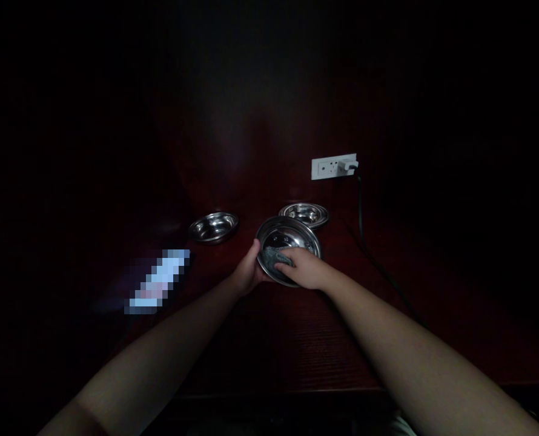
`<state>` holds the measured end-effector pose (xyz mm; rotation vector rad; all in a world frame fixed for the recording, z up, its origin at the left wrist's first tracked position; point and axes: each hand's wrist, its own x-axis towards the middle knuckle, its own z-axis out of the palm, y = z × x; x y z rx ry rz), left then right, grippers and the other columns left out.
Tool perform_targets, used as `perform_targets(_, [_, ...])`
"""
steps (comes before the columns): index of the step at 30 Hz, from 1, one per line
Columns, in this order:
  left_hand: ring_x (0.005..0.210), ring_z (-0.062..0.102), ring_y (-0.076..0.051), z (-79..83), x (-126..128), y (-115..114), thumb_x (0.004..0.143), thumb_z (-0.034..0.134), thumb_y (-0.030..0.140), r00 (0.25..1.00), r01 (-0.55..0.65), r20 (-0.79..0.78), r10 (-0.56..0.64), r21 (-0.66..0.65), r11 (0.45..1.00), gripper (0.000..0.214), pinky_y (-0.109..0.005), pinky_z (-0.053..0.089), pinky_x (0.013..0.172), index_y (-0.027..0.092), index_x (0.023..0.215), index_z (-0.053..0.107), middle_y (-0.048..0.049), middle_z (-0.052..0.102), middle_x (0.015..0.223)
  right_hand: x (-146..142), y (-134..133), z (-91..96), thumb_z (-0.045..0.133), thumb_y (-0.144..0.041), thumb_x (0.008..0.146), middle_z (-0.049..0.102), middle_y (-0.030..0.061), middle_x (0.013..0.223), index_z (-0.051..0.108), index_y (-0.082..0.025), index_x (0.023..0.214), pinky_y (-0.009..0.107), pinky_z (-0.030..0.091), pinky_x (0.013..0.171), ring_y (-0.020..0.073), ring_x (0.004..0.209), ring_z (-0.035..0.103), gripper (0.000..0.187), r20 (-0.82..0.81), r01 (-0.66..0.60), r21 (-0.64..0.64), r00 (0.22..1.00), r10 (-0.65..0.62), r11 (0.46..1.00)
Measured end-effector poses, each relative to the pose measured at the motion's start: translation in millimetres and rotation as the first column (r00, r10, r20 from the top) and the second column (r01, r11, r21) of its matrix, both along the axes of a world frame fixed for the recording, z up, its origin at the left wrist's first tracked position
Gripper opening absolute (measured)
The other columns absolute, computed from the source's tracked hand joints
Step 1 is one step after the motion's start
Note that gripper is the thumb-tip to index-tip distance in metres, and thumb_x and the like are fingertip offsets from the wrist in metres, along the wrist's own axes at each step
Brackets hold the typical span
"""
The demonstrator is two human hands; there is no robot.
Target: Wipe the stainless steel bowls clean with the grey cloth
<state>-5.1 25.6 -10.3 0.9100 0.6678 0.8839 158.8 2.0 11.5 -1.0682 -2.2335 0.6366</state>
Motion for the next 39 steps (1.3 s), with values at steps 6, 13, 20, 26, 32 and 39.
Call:
perform_targets(6, [0.106,0.061,-0.029,-4.0,-1,-1,0.081,0.053,0.054,1.000,-0.018,0.022,0.017,0.048,0.999,0.058,-0.051,0.053,0.081,0.024,0.129,0.044,-0.0149,0.059,0.123,-2,4,-0.3,0.045,-0.030,0.089,0.067,0.0061,0.085,0.061,-0.016,0.085,0.034,0.046,0.080,0.0195,0.081,0.061,0.022,-0.150,0.160,0.072,0.977,-0.148,0.984])
perform_targets(13, [0.106,0.061,-0.031,-4.6,2,2,0.083,0.045,0.060,0.999,-0.035,-0.013,0.035,0.005,0.999,0.062,-0.052,0.053,0.078,0.024,0.132,0.042,-0.0161,0.055,0.128,-1,0,4.5,0.045,-0.029,0.090,0.067,0.0059,0.085,0.060,-0.018,0.084,0.033,0.045,0.078,0.0186,0.080,0.060,0.020,-0.103,0.115,0.128,0.989,-0.102,0.985])
perform_targets(20, [0.096,0.065,-0.030,-9.9,4,7,0.085,0.036,0.062,0.997,-0.043,-0.063,0.043,0.002,0.999,0.060,-0.049,0.055,0.072,0.019,0.122,0.054,-0.0159,0.064,0.115,-4,-7,8.1,0.045,-0.028,0.090,0.064,0.0031,0.074,0.059,-0.017,0.078,0.028,0.044,0.067,0.0152,0.068,0.056,0.021,0.019,0.018,0.105,1.000,-0.020,0.994])
perform_targets(26, [0.096,0.065,-0.030,-9.9,4,6,0.085,0.035,0.063,0.999,-0.023,-0.048,0.023,0.003,1.000,0.060,-0.048,0.055,0.073,0.018,0.121,0.055,-0.0156,0.065,0.112,-4,-8,8.7,0.048,-0.029,0.088,0.065,0.0032,0.075,0.062,-0.017,0.081,0.029,0.044,0.067,0.0156,0.068,0.056,0.020,0.034,0.001,0.065,0.999,-0.003,0.998])
perform_targets(32, [0.096,0.065,-0.030,-11.4,5,7,0.084,0.040,0.062,0.999,-0.045,-0.018,0.045,0.000,0.999,0.058,-0.047,0.056,0.071,0.018,0.117,0.057,-0.0153,0.066,0.110,-3,-7,7.1,0.052,-0.031,0.086,0.067,0.0028,0.074,0.065,-0.018,0.082,0.030,0.046,0.066,0.0167,0.067,0.057,0.018,-0.012,-0.027,0.068,1.000,0.028,0.997])
perform_targets(39, [0.097,0.065,-0.030,-13.6,5,8,0.084,0.040,0.062,0.997,-0.068,-0.043,0.067,-0.019,0.998,0.060,-0.045,0.057,0.068,0.019,0.124,0.053,-0.0152,0.065,0.114,-5,-8,8.9,0.053,-0.027,0.085,0.067,0.0047,0.082,0.064,-0.016,0.083,0.031,0.046,0.071,0.0175,0.074,0.059,0.015,-0.010,-0.046,0.055,0.999,0.047,0.997])
